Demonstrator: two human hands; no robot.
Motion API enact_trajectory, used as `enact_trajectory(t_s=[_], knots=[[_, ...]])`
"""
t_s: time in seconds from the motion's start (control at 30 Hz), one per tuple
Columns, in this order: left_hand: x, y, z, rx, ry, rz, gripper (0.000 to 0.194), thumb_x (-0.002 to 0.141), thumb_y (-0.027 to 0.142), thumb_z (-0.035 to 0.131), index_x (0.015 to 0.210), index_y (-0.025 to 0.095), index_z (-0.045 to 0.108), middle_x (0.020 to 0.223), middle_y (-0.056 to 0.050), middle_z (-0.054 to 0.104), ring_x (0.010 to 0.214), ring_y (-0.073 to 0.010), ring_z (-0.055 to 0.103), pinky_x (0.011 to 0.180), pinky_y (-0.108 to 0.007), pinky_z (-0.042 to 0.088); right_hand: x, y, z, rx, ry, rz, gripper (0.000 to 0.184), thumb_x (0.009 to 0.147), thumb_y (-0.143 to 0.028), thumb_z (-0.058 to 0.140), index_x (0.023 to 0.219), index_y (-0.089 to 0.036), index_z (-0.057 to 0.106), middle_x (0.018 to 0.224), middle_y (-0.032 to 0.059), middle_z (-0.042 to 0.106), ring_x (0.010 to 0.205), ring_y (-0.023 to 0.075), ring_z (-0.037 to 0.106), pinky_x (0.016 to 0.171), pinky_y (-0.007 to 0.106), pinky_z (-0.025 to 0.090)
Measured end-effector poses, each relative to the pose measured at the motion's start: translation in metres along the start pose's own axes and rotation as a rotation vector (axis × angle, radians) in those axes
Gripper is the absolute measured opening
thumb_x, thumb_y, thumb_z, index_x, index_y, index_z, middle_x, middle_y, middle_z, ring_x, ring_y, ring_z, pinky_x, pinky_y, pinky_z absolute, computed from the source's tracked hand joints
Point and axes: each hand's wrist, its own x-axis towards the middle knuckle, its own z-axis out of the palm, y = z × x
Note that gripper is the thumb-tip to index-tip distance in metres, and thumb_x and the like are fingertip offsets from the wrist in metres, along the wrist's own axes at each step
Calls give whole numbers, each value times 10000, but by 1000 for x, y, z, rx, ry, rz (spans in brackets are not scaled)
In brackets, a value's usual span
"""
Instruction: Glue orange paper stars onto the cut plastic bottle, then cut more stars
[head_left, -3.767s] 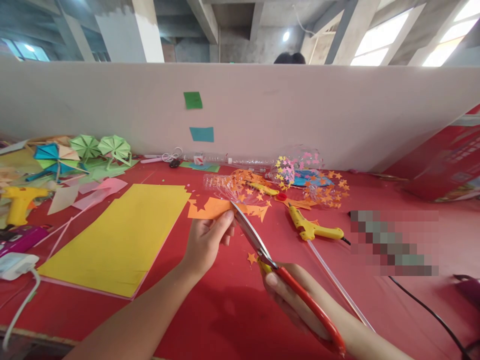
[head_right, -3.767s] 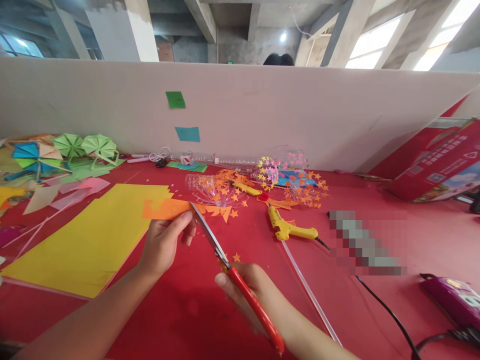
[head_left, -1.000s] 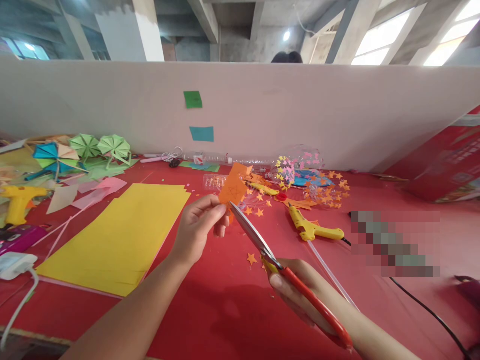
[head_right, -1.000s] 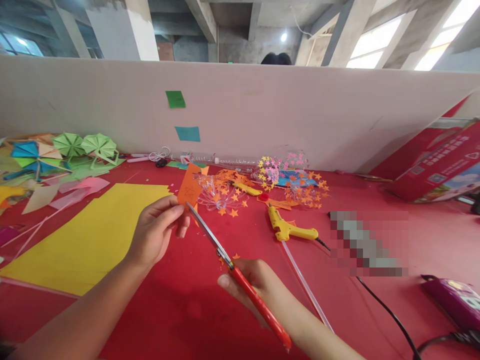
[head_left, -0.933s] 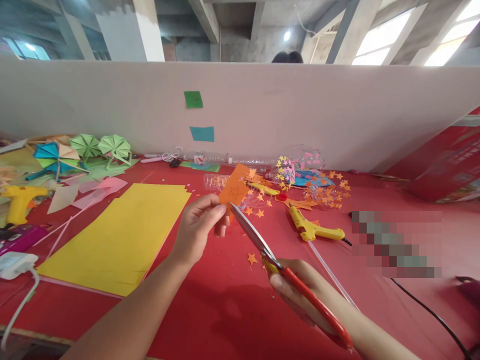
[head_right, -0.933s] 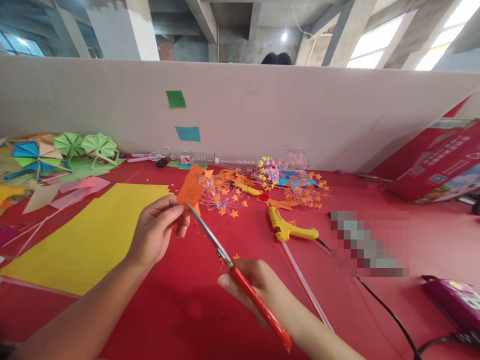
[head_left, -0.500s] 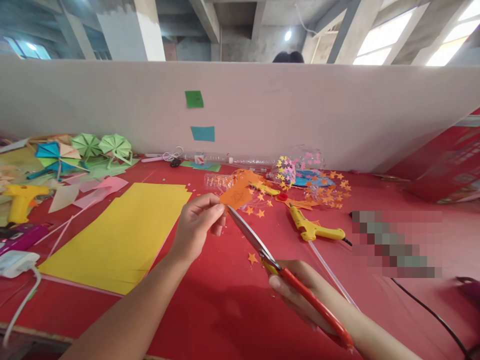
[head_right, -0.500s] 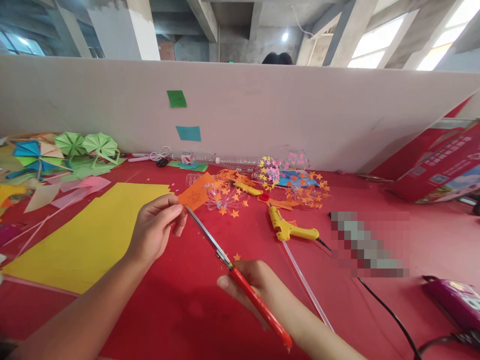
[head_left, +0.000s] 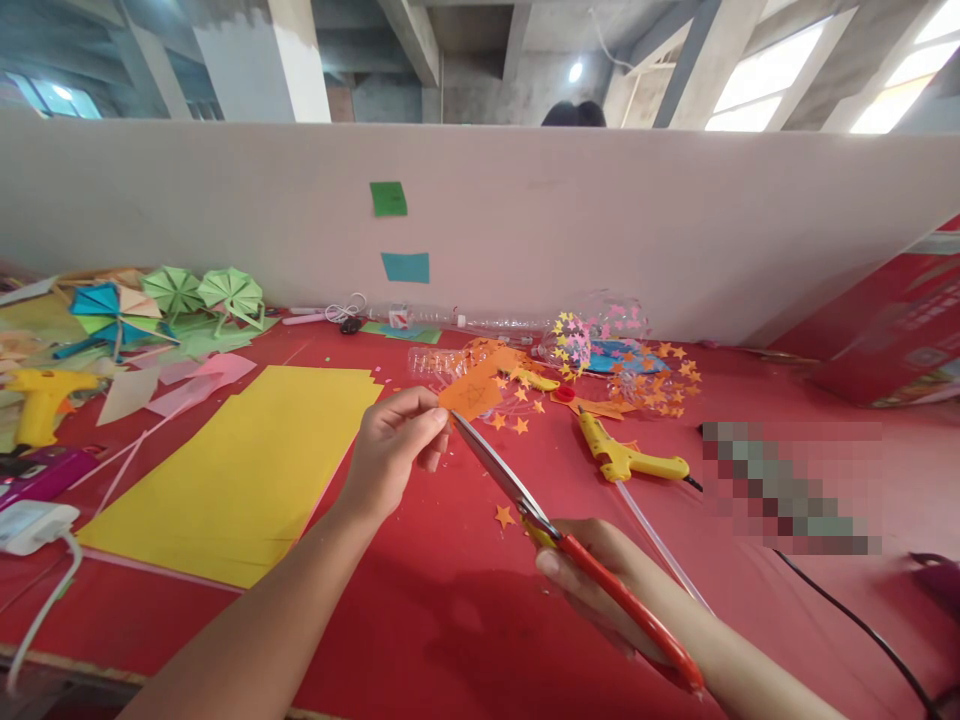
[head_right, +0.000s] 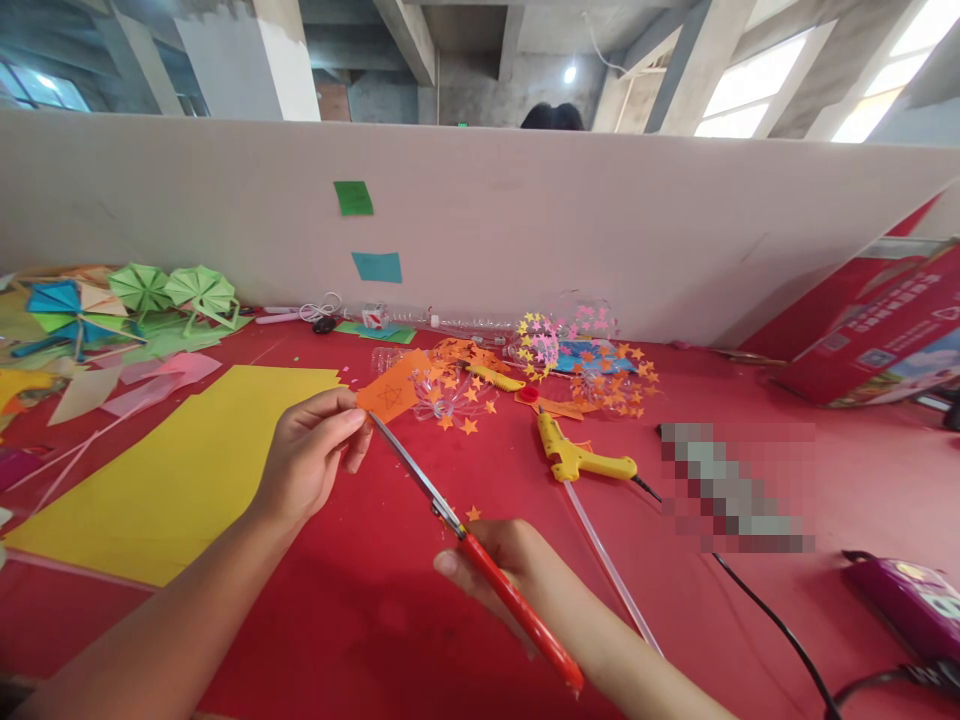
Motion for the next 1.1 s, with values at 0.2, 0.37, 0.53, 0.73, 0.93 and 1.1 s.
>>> enact_trajectory(t_s=[0.2, 0.37, 0.53, 0.73, 0.93, 1.1], knots=[[0, 0, 0, -3, -7, -7, 206, 787, 260, 561, 595, 189, 541, 500, 37, 523, 407, -76, 438, 393, -208, 341, 0, 0, 0, -8, 6, 19, 519, 841, -680, 473, 649, -213, 352, 444, -103, 277, 399, 54, 241, 411, 220, 168], [0, 0, -1, -7, -13, 10, 213, 795, 263, 552, 596, 187, 560, 508, 27, 536, 424, -85, 455, 407, -219, 351, 0, 1, 0, 54, 6, -7, 542, 800, -704, 515, 638, -216, 346, 445, -103, 282, 401, 52, 239, 406, 221, 160], [-1, 0, -2, 10, -14, 15, 226, 787, 263, 551, 575, 186, 552, 497, 25, 533, 418, -86, 456, 408, -224, 357, -1, -1, -1, 53, 2, 13, 545, 795, -693, 542, 625, -209, 357, 457, -100, 291, 404, 52, 262, 402, 209, 179], [-4, -5, 1, -30, -29, 27, 179, 796, 279, 573, 647, 185, 606, 535, 22, 550, 438, -89, 476, 398, -221, 353, -2, 3, -1, 83, -32, -12, 571, 770, -751, 510, 648, -213, 361, 450, -107, 284, 394, 55, 266, 390, 205, 196], [-7, -7, 6, -42, -46, 50, 179, 822, 293, 582, 688, 188, 634, 552, 25, 558, 446, -77, 484, 415, -208, 377, -2, 2, 1, 40, -27, -154, 571, 835, -748, 396, 638, -218, 314, 462, -85, 340, 418, 60, 281, 432, 226, 199], [-10, -7, 9, -9, -58, 54, 202, 832, 298, 579, 675, 180, 624, 560, 28, 550, 447, -73, 485, 432, -213, 390, -2, 4, 2, 24, -13, -180, 553, 866, -726, 363, 648, -221, 305, 468, -79, 353, 426, 65, 289, 443, 235, 201]])
